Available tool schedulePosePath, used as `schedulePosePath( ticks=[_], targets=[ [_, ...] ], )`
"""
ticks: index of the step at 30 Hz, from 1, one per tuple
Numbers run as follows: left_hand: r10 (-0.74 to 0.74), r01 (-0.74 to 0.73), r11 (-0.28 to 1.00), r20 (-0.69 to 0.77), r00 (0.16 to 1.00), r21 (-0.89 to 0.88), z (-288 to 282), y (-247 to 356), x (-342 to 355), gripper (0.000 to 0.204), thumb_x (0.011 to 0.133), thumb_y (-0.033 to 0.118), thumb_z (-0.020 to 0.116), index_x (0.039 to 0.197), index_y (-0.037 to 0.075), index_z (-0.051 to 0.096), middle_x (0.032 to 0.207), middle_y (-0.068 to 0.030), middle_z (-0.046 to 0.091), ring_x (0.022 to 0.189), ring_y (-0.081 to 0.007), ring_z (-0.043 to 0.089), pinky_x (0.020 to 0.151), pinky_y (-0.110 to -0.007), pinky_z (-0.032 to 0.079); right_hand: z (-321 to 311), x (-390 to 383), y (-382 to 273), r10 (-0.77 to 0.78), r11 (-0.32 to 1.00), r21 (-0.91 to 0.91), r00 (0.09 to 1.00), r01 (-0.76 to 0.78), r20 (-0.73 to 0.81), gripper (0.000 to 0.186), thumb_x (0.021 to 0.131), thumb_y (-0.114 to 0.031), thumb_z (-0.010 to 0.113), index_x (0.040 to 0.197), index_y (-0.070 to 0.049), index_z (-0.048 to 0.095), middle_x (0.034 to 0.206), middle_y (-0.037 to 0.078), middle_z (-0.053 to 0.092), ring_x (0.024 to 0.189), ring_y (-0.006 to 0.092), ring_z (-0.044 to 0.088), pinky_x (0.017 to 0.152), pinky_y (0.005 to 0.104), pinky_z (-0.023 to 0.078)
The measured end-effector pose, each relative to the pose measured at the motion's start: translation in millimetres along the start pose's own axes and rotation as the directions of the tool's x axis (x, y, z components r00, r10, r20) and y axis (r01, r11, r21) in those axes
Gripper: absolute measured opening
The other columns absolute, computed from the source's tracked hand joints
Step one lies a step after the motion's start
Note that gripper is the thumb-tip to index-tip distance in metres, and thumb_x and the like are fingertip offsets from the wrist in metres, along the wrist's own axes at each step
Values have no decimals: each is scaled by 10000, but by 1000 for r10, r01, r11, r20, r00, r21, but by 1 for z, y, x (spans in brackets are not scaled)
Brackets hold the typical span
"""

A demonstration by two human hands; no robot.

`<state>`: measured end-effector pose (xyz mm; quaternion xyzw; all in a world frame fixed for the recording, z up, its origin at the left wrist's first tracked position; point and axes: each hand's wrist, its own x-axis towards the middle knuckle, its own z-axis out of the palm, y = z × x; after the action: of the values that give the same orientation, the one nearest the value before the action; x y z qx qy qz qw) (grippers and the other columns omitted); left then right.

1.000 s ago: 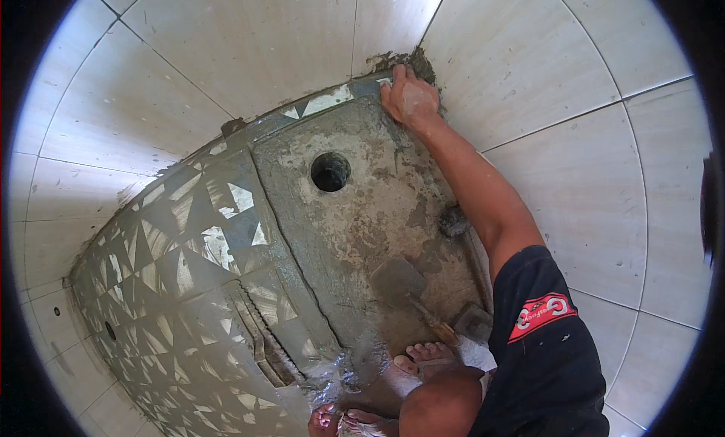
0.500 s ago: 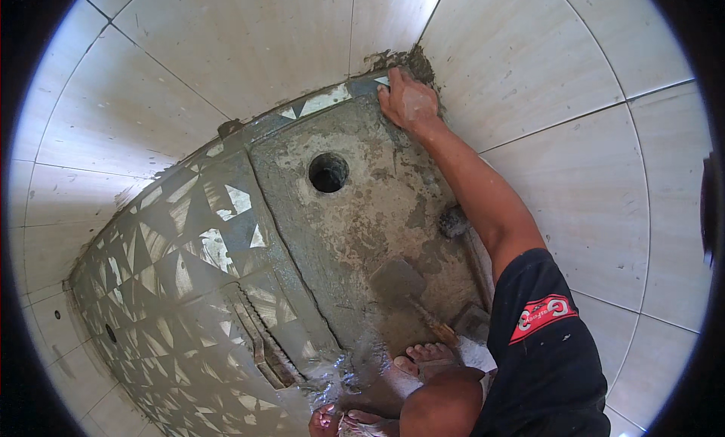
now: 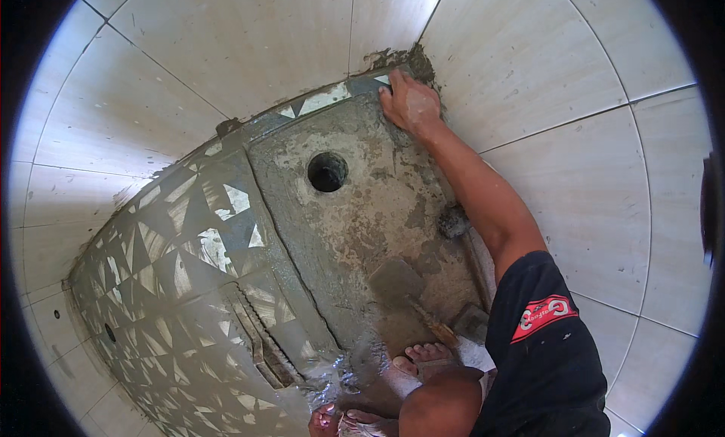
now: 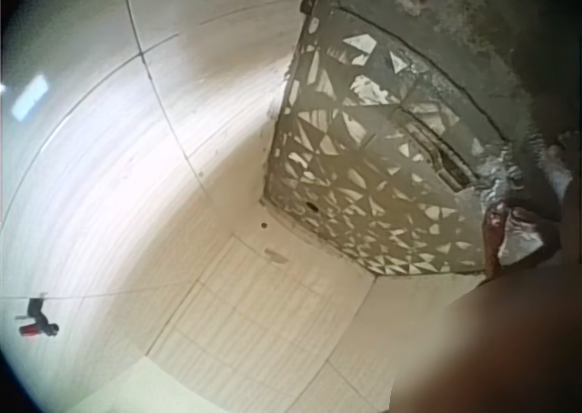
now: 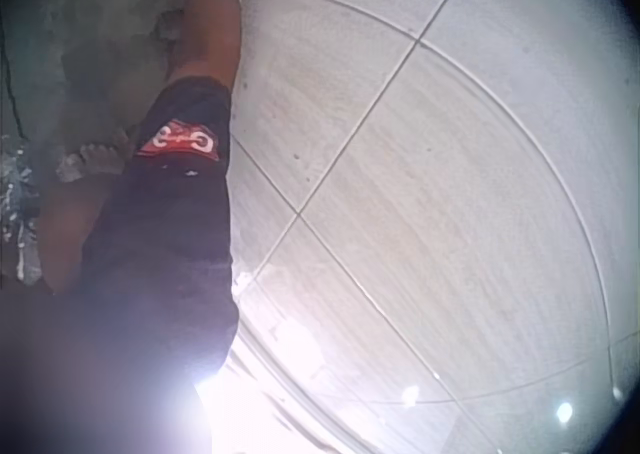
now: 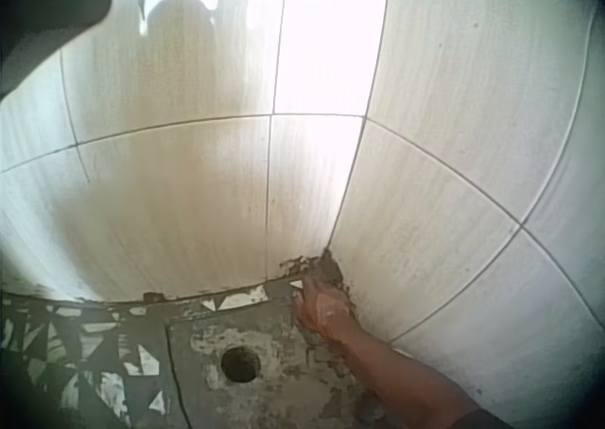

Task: The recorder is applying cement and placing/leveling tiles on a bathroom floor.

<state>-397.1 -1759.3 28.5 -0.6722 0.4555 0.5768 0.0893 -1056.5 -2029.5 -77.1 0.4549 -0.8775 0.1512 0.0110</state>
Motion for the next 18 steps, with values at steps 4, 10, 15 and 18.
schedulePosePath(
  ticks=[4,10,15,18],
  targets=[
    [-17,16,996,-20,1000,-87,4,-2,-2,427,969,337,682,1251,18,647,1158,-191,686,1027,-307,622,891,-442,496,-5,1,1,104,994,-25,994,-104,16,389,967,-384,543,1157,-44,553,1114,212,680,1024,419,676,883,542,525],
    [15,-16,993,8,1000,119,-2,-9,5,459,963,338,689,1301,33,631,1223,-188,665,1105,-312,608,930,-440,486,-4,13,-15,108,993,-47,993,-106,43,388,970,-391,536,1147,-47,561,1091,218,683,1015,426,676,869,549,527],
    [-54,54,998,-1,999,-40,2,-6,-2,458,961,340,691,1290,27,639,1213,-198,671,1100,-312,614,932,-435,485,-3,0,-19,-166,985,53,984,163,65,367,968,-379,547,1135,-53,569,1104,224,672,1002,434,672,843,551,530],
    [-54,55,996,-14,998,74,-3,-24,7,464,961,345,688,1285,17,638,1217,-211,669,1098,-318,615,928,-434,486,-5,0,-11,-52,998,25,999,52,-5,379,967,-378,554,1149,-46,567,1146,227,657,995,440,672,842,551,532]
  ],
)
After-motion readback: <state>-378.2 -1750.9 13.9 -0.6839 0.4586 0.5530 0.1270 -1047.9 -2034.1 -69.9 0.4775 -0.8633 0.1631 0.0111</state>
